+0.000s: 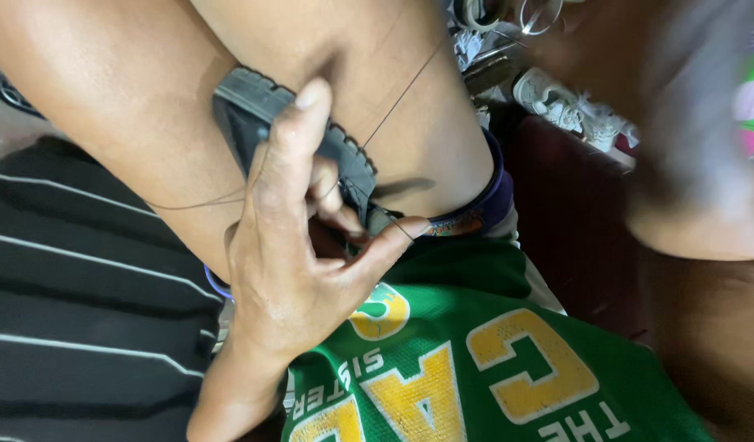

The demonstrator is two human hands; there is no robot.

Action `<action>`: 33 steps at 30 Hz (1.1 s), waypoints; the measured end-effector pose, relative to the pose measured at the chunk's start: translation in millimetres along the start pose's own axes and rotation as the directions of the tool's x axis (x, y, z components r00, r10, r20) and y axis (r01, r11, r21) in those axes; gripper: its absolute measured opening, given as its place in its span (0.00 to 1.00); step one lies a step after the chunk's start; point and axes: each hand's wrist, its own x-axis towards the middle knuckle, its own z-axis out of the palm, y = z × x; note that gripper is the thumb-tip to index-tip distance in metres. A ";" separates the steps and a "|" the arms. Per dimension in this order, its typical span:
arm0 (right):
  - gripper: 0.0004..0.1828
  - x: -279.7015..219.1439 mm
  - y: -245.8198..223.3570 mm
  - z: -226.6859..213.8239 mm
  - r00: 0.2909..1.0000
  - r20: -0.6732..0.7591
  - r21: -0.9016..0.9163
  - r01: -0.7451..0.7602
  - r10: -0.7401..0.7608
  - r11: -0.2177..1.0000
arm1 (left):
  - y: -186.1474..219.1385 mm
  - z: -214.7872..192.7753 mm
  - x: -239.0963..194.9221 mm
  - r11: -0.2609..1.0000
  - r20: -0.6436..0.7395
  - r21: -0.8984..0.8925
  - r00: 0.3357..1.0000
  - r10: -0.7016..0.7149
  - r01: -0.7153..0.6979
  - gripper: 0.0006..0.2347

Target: The person sews the sole of a black shoe using a needle and thread. They repeatedly push the needle through the shoe's sole and pull the thread tight to secure the stitching.

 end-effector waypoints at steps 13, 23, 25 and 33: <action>0.22 -21.0 -16.0 48.2 0.999 0.038 0.288 0.016 -0.029 0.957 | -3.7 -4.2 2.7 0.995 -0.005 -0.039 0.995 0.096 -0.096 0.35; 0.32 -16.4 -26.5 41.3 0.996 -0.039 0.752 -0.025 0.083 0.659 | -43.5 -27.7 -51.0 0.976 -0.250 0.205 0.968 -0.018 0.071 0.07; 0.39 -9.6 -35.1 55.1 0.996 -0.060 0.580 -0.025 0.073 0.814 | -57.2 -25.2 -68.5 0.995 -0.335 -0.019 0.937 -0.102 0.102 0.17; 0.36 5.3 -41.7 60.7 0.982 -0.179 0.404 0.018 0.060 0.914 | -105.3 -61.4 -85.3 0.956 -0.669 -0.195 0.683 -0.293 0.219 0.19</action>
